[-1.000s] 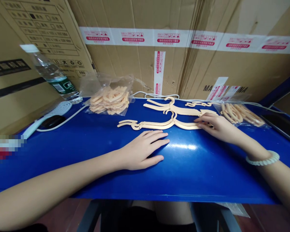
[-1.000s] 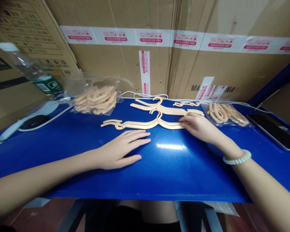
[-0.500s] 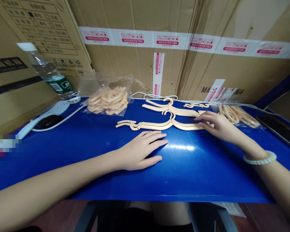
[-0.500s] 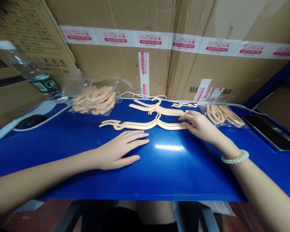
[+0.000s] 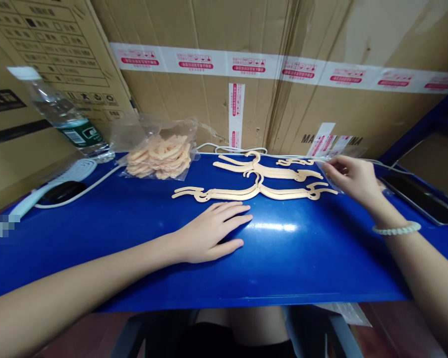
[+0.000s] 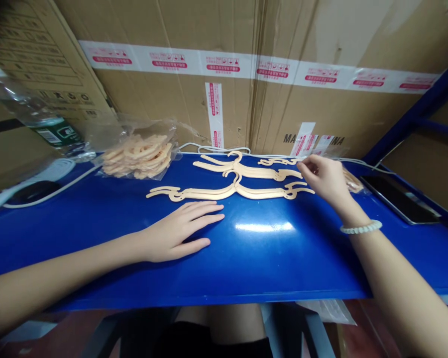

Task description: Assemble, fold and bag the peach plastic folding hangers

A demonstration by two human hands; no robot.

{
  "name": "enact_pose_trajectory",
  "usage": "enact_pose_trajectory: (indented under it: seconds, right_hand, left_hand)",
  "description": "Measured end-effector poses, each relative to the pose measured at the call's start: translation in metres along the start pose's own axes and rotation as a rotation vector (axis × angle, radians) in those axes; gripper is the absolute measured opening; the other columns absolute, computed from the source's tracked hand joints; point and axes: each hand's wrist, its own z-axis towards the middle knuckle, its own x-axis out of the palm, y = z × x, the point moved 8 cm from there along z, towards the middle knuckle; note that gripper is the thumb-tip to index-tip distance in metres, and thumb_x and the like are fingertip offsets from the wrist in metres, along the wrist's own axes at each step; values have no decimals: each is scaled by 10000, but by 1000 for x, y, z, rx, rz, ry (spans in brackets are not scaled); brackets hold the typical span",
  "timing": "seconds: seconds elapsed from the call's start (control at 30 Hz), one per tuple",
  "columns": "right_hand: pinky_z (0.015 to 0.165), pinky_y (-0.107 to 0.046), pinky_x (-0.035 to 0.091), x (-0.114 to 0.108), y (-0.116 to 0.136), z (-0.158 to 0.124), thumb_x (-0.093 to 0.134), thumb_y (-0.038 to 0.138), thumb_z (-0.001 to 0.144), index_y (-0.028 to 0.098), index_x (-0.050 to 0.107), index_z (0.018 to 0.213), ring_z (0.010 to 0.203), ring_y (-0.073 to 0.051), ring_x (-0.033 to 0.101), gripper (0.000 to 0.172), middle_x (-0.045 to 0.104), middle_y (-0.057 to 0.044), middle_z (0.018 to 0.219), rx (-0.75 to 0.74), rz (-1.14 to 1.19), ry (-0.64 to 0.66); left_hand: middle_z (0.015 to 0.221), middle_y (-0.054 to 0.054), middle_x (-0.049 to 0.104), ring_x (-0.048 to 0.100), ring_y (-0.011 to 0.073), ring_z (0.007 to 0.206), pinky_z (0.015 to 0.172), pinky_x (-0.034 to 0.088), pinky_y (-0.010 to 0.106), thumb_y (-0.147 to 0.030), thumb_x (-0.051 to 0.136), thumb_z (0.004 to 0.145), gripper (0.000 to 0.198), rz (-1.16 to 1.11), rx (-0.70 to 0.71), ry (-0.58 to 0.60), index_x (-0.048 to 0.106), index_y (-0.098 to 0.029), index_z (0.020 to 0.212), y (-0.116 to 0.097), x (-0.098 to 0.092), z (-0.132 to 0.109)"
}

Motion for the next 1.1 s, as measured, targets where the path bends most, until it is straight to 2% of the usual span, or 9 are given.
enact_pose_trajectory:
  seconds: [0.1,0.23,0.33,0.47,0.57,0.7,0.9,1.0,1.1]
  right_hand:
    - [595,-338,443,9,-10,3,569,447,899,198,688,741,601,-226,635,318,695,-74,647,17,-50,45]
    - [637,-333,479,27,-18,12,578,373,883,180,729,815,672,-239,678,254,746,-92,754,-35,-121,103]
    - [702,-342,522,43,-24,24,558,300,885,184,760,935,766,-260,712,239,773,-98,859,-80,-203,169]
    - [846,-343,542,65,-29,47,530,212,915,167,736,1160,983,-271,719,323,775,-123,1079,-113,-367,326]
    - [881,-367,541,76,-30,64,559,187,905,148,726,1205,1079,-306,695,346,746,-168,1174,-113,-446,391]
    - [852,-412,545,87,-32,78,589,156,877,104,743,1189,1066,-359,692,352,741,-237,1110,-104,-492,412]
    - [861,-374,523,97,-30,79,569,72,845,104,755,1180,1068,-328,681,384,756,-230,1038,-138,-469,382]
    - [822,-356,520,92,-24,80,569,62,813,107,767,1138,993,-309,696,383,766,-209,988,-145,-436,347]
    - [800,-348,522,78,-14,84,552,91,811,128,773,1079,926,-291,705,349,774,-174,974,-145,-390,285]
  left_hand:
    - [1571,144,469,410,338,1466,1186,355,553,-410,510,1012,515,12,0,2,496,-200,1482,0,1,0]
    - [1568,145,473,406,333,1467,1195,346,550,-408,513,1011,517,18,0,-8,500,-192,1481,1,1,0]
    - [1566,146,475,409,334,1465,1196,347,548,-404,511,1011,514,18,2,-11,508,-187,1476,0,1,0]
    - [1565,141,478,418,334,1460,1196,350,544,-405,517,1009,508,15,3,-19,516,-198,1472,0,1,1]
    - [1563,146,480,416,332,1462,1198,347,539,-412,515,1009,512,22,5,-19,519,-186,1468,0,1,1]
    - [1553,156,489,424,332,1456,1193,349,543,-414,513,1009,509,12,15,-33,522,-184,1463,-2,-1,1]
    - [1533,166,509,440,341,1444,1191,346,550,-414,531,999,500,-7,23,-59,541,-194,1448,-2,-3,1]
    - [1529,159,515,441,340,1443,1192,344,547,-411,545,991,495,-22,21,-73,549,-207,1442,-2,-4,2]
    - [1525,162,519,444,341,1441,1194,339,549,-402,553,986,491,-31,15,-72,555,-202,1435,-2,-4,2]
